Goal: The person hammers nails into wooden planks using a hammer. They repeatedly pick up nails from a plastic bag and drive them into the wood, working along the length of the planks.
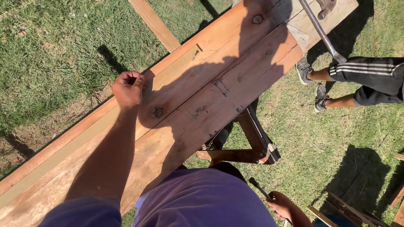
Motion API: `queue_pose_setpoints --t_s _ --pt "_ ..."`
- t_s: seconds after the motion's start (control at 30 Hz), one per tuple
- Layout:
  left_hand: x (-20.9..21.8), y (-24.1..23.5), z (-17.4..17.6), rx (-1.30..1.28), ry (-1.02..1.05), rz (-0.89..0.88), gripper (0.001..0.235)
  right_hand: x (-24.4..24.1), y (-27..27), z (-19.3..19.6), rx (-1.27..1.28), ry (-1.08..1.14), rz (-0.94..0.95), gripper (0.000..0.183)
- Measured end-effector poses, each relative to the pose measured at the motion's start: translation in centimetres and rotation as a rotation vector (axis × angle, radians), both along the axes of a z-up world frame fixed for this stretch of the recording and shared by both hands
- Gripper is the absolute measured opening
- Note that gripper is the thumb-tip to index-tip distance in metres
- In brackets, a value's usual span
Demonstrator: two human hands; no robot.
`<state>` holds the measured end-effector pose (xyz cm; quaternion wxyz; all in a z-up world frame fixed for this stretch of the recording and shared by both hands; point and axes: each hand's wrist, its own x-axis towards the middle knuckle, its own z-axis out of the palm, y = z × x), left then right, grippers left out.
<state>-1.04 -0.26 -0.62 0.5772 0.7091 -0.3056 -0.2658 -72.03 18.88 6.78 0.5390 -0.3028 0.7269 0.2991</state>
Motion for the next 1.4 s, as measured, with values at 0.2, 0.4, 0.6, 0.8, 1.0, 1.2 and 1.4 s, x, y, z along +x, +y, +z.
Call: queue_pose_setpoints --t_s 0.2,0.4,0.6,0.8,1.0,1.2,1.4 --pt "-0.3 -0.3 -0.9 0.118 -0.036 0.095 0.02 -4.8 2.9 -1.4 -0.063 0.094 -0.208 0.017" --pt "0.0 -0.1 -1.7 0.023 -0.28 0.073 0.01 -4.0 2.8 -1.0 -0.099 0.112 -0.135 0.016" --pt "-0.1 0.0 -1.7 0.018 -0.234 0.066 0.013 -3.1 3.2 -1.4 -0.13 -0.006 -0.137 0.013" --pt "-0.1 0.1 -1.6 0.029 -0.272 0.05 0.009 -9.7 5.1 -8.9 -0.167 0.005 0.29 0.006" --pt "0.2 0.2 -1.2 0.057 -0.156 0.021 0.011 -13.4 5.8 -10.9 -0.121 0.05 0.406 0.017" --pt "0.4 0.0 -1.2 0.047 -0.016 0.022 0.01 -13.3 5.2 -10.0 -0.113 0.094 0.38 0.025" --pt "0.4 -0.1 -0.5 0.077 0.027 0.016 0.012 -9.6 3.6 -7.4 -0.155 0.133 0.313 0.029"
